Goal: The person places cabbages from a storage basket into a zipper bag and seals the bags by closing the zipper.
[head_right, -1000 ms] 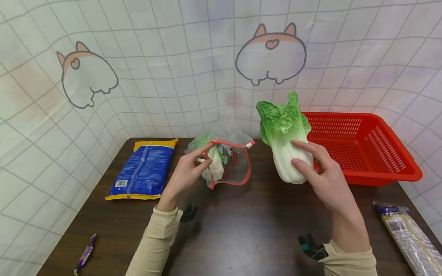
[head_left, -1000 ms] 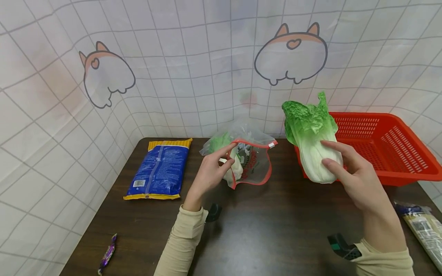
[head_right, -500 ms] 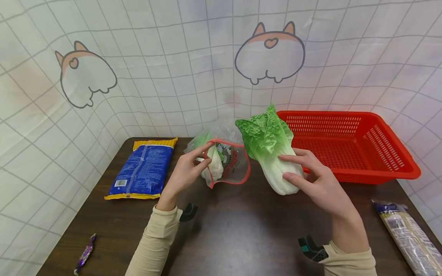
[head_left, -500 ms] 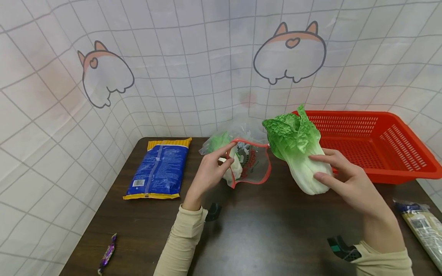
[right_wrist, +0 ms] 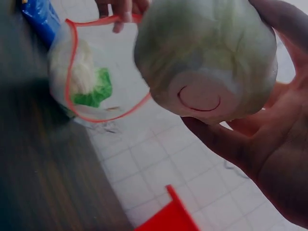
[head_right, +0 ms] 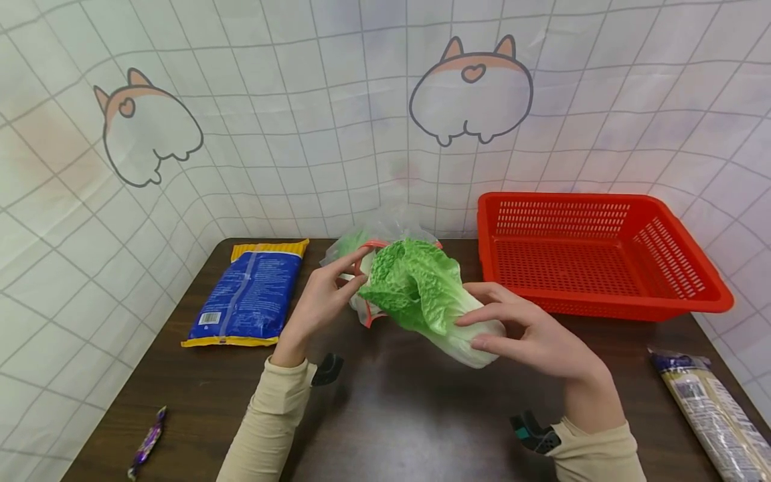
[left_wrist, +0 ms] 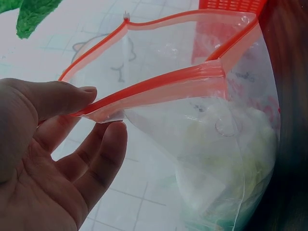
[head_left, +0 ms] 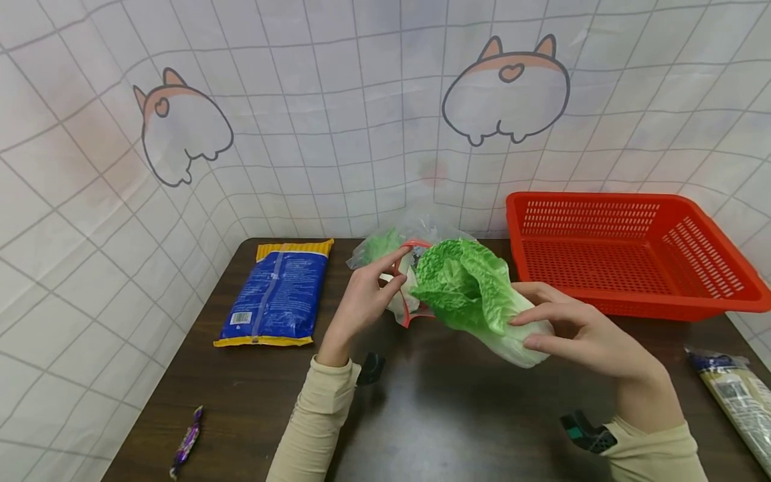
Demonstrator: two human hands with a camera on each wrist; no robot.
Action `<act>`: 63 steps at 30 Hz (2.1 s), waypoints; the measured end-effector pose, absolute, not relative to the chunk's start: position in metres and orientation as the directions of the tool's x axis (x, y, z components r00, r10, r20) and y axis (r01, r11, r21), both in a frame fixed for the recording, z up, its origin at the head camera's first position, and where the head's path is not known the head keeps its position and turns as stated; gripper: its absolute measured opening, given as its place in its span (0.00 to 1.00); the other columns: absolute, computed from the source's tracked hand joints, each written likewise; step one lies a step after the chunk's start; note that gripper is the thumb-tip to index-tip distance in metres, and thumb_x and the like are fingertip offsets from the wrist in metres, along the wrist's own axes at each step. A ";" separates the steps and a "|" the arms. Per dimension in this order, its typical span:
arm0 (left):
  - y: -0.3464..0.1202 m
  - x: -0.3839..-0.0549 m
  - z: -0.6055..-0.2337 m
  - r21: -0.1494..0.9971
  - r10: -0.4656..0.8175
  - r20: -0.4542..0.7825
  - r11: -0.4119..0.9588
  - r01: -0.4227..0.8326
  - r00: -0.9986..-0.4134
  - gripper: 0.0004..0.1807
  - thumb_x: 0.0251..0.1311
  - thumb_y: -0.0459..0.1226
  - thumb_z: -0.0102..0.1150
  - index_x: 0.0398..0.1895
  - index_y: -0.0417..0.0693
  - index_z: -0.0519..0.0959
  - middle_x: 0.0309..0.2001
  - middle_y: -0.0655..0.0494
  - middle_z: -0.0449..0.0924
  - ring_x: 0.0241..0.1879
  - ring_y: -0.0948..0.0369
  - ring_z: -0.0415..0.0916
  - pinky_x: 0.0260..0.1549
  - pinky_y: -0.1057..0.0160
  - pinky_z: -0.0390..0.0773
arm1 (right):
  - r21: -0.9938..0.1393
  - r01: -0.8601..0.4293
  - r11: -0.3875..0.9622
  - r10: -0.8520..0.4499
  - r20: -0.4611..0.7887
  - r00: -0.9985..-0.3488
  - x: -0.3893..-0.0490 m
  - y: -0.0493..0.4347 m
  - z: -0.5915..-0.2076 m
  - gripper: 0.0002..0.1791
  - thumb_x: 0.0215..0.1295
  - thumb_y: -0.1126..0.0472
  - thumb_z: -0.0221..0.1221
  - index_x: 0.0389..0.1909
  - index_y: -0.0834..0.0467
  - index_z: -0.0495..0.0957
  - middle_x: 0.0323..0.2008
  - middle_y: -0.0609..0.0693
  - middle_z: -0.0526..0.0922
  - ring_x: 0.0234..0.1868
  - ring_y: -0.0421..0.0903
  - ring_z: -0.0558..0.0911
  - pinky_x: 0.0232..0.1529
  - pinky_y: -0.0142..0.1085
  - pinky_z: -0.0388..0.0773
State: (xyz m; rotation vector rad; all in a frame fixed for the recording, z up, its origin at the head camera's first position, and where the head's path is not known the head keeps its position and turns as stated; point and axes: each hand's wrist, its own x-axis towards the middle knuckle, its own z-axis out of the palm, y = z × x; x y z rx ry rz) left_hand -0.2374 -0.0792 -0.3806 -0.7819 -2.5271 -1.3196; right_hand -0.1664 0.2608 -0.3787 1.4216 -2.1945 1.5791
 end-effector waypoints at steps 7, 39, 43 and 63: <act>-0.080 -0.238 -0.380 0.708 0.377 0.409 0.443 0.550 -0.831 0.28 0.65 0.29 0.58 0.69 0.52 0.71 0.57 0.47 0.79 0.42 0.58 0.80 0.39 0.62 0.81 | -0.708 -0.698 0.112 -0.669 0.465 -0.580 -0.174 0.255 -0.388 0.26 0.52 0.79 0.64 0.52 0.57 0.82 0.66 0.62 0.65 0.67 0.50 0.64 0.57 0.29 0.68; -0.072 -0.235 -0.377 0.579 0.412 0.540 0.451 0.679 -0.734 0.26 0.62 0.22 0.53 0.65 0.43 0.74 0.54 0.47 0.80 0.38 0.59 0.79 0.38 0.63 0.82 | -0.512 -0.483 0.710 -0.393 0.281 -0.876 -0.172 0.192 -0.367 0.16 0.64 0.58 0.65 0.52 0.46 0.84 0.53 0.58 0.74 0.53 0.55 0.71 0.47 0.50 0.71; -0.069 -0.234 -0.377 0.563 0.451 0.533 0.443 0.698 -0.716 0.26 0.63 0.22 0.53 0.65 0.42 0.74 0.58 0.47 0.78 0.41 0.58 0.79 0.39 0.64 0.81 | -0.537 -0.410 0.737 -0.306 0.276 -0.911 -0.176 0.184 -0.369 0.17 0.65 0.56 0.63 0.55 0.48 0.82 0.53 0.60 0.75 0.54 0.56 0.71 0.48 0.53 0.71; -0.065 -0.232 -0.380 0.587 0.480 0.479 0.447 0.675 -0.734 0.27 0.64 0.24 0.54 0.66 0.45 0.73 0.56 0.49 0.80 0.41 0.60 0.78 0.40 0.66 0.81 | -0.590 -0.354 0.726 -0.274 0.224 -0.935 -0.199 0.167 -0.377 0.19 0.68 0.51 0.59 0.59 0.47 0.80 0.49 0.57 0.79 0.51 0.55 0.73 0.43 0.50 0.73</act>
